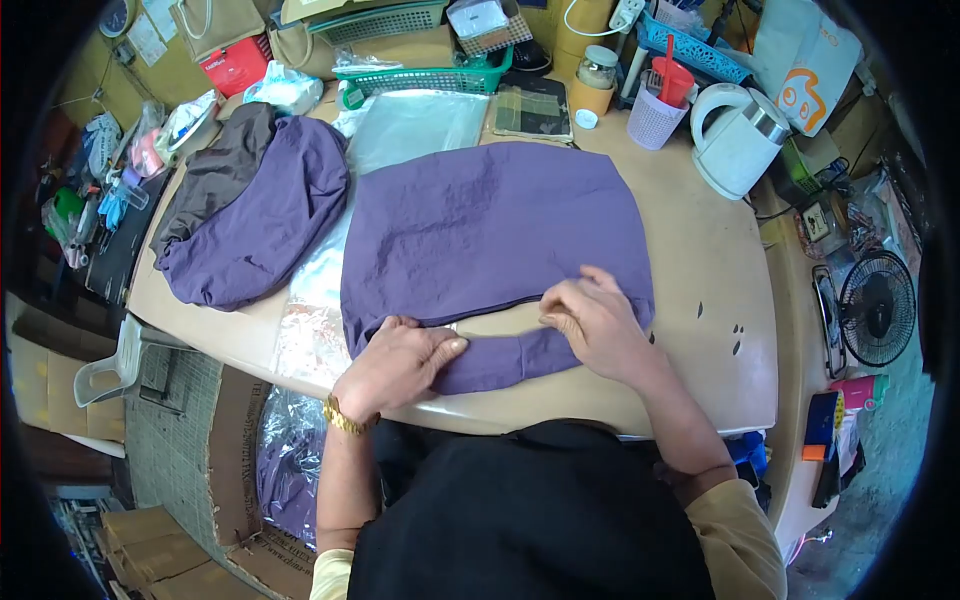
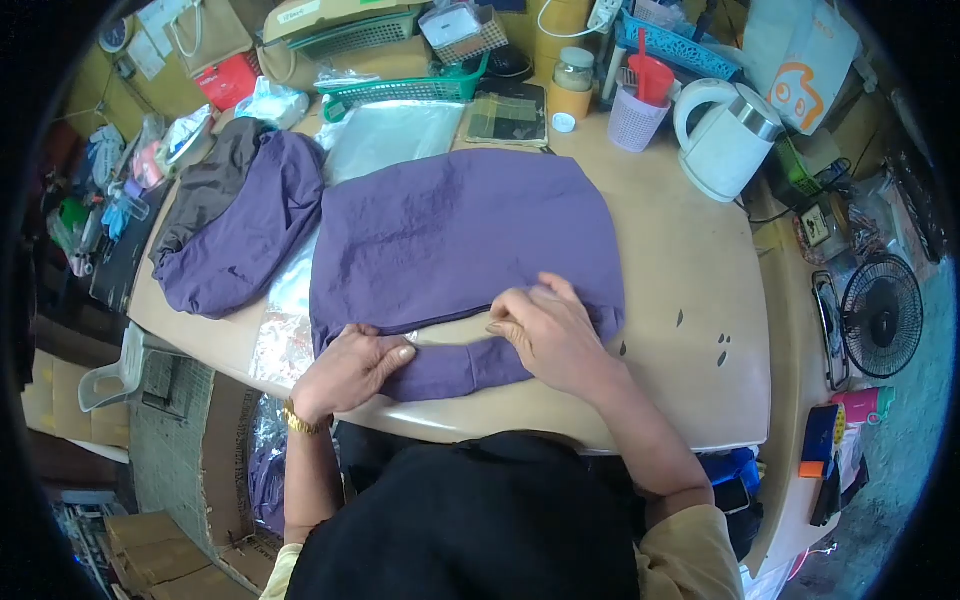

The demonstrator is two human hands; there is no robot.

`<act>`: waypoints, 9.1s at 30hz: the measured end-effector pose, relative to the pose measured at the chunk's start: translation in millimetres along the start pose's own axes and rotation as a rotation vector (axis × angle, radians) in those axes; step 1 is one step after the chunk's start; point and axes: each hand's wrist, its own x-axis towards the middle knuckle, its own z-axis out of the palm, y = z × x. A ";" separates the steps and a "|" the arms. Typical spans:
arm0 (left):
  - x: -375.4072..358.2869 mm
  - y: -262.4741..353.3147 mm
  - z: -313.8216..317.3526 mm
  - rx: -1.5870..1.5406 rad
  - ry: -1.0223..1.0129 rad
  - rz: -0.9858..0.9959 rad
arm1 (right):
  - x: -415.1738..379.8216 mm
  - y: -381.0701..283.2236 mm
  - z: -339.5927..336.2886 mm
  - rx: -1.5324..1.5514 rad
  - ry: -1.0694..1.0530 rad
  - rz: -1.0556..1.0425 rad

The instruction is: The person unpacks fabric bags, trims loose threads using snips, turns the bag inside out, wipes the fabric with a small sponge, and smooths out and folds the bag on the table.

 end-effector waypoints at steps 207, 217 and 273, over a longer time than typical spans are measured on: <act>110.2 99.9 7.6 -0.092 0.408 0.191 | -49.9 38.8 58.4 1.740 0.566 0.686; 58.3 76.9 17.0 -0.090 0.339 0.091 | -44.0 35.9 51.3 1.720 0.700 0.773; 70.4 59.9 23.2 0.124 0.598 0.225 | -37.9 -42.5 -25.0 0.389 -0.331 0.324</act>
